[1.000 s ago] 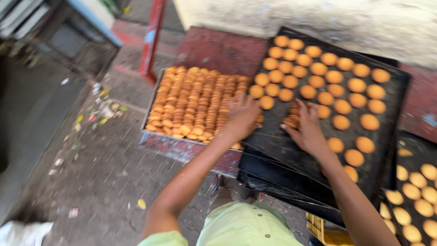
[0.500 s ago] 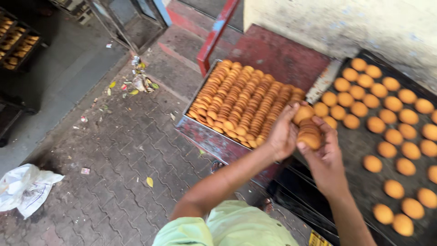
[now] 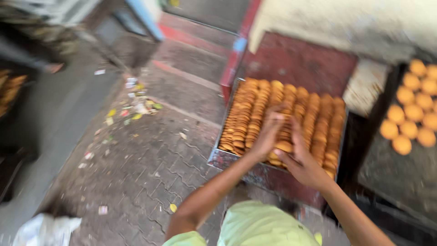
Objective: The person transfers biscuits from metal baking trays and stacks them in rows inside a rectangular container by hand, moving emptied baking trays aside.
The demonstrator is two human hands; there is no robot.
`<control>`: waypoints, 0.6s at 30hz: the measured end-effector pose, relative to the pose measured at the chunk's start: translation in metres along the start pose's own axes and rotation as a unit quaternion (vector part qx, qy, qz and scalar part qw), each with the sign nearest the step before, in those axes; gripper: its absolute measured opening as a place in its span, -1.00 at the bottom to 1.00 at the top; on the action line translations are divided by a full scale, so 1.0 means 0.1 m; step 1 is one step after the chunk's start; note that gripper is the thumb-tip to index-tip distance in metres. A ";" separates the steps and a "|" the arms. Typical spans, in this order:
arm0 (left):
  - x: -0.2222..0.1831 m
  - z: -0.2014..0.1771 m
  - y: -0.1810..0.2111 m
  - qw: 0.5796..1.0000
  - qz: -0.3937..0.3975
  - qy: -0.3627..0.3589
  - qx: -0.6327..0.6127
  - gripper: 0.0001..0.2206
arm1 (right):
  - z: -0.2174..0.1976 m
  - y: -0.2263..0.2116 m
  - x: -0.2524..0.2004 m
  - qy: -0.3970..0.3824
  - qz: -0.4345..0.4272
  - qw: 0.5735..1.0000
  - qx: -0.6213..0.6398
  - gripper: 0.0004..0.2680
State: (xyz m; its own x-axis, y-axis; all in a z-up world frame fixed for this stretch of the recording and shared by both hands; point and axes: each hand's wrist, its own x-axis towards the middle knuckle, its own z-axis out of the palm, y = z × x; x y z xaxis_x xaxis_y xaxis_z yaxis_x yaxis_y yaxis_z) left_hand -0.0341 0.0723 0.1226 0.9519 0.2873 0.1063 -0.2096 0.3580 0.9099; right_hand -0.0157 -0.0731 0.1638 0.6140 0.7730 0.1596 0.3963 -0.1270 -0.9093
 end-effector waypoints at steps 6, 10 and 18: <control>-0.10 -0.61 -0.34 0.976 -0.147 -0.026 -0.156 -0.42 | 0.33 0.19 0.13 -0.045 0.110 0.993 -0.019 -0.28; 0.32 -1.04 -0.35 0.993 -0.052 -0.074 0.073 -0.26 | 0.30 0.34 0.50 -0.003 0.134 0.991 -0.008 -0.34; 1.64 -1.68 -0.63 0.979 -0.126 -0.129 0.096 -0.16 | 0.43 0.88 1.46 0.047 0.160 0.985 -0.045 -0.31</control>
State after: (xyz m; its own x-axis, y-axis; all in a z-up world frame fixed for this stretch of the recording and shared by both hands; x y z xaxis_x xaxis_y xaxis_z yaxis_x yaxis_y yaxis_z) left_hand 0.0979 0.2460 0.0154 0.9979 -0.0324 -0.0564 0.0619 0.2087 0.9760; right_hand 0.0794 0.0550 0.0902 0.7765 0.6234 -0.0911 0.2281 -0.4130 -0.8817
